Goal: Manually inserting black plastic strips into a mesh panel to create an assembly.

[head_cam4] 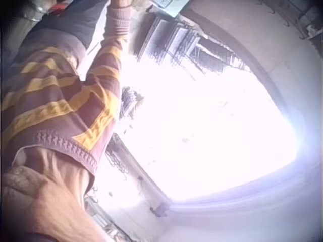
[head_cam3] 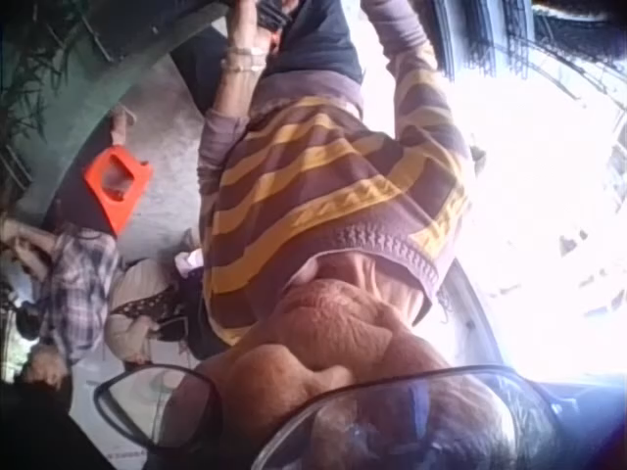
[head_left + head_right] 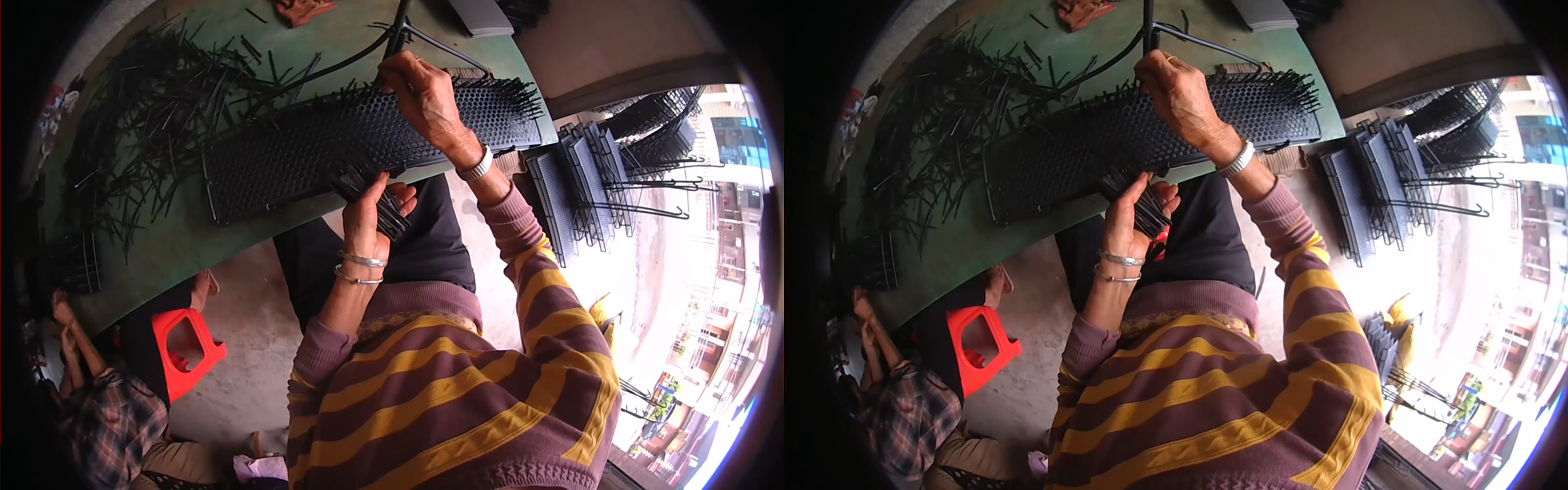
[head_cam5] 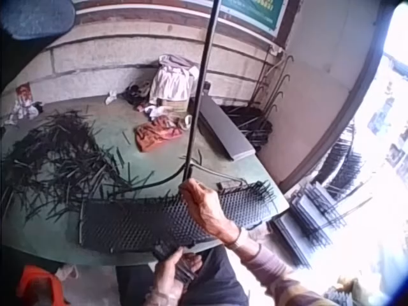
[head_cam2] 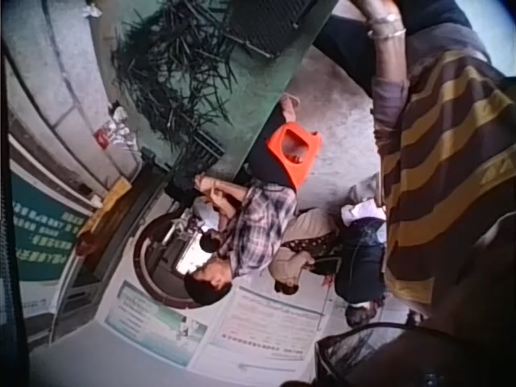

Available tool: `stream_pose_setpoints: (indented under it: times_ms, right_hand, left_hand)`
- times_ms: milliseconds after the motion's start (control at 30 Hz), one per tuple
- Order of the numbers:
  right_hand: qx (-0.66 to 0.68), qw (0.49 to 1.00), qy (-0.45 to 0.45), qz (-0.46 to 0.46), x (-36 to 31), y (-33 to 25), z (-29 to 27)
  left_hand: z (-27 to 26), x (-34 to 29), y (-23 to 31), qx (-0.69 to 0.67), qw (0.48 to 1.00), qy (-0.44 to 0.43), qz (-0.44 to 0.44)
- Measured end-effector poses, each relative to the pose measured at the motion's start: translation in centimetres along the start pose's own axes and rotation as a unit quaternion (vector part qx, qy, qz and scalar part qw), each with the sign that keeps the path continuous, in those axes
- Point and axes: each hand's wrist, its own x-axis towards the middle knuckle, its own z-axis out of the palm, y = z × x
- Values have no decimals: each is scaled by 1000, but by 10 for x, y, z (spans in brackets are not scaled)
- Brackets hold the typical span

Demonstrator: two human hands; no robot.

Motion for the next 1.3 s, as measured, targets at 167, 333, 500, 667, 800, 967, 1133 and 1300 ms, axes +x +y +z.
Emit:
stream_pose_setpoints:
  times_ms: [167, 333, 500, 667, 800, 967, 1133, 1300]
  right_hand:
    - [10, 999, -32, -16, 3, -5, -6]
    - [-6, 999, -42, -23, 2, -6, -12]
    - [-37, 998, -33, -32, -3, -7, -6]
    - [-84, 995, -24, -42, -8, -11, 0]
    - [-35, 999, -26, -19, 0, -4, -2]
    - [-15, 999, -34, -6, 4, 2, -9]
    - [1, 994, -79, -78, 7, 5, -3]
    - [-103, 990, -37, -93, 7, 1, -1]
  left_hand:
    - [4, -5, 3, 18, 1000, 11, 14]
    - [4, -8, 4, 7, 999, 20, 25]
    - [0, -4, 3, 18, 999, -8, 37]
    - [2, -6, 6, 18, 999, 4, 29]
    - [7, -10, 7, 25, 999, 2, 31]
    - [9, -12, 9, 33, 999, 8, 40]
    - [5, -9, 8, 18, 999, -7, 35]
    - [6, -8, 8, 14, 999, -5, 34]
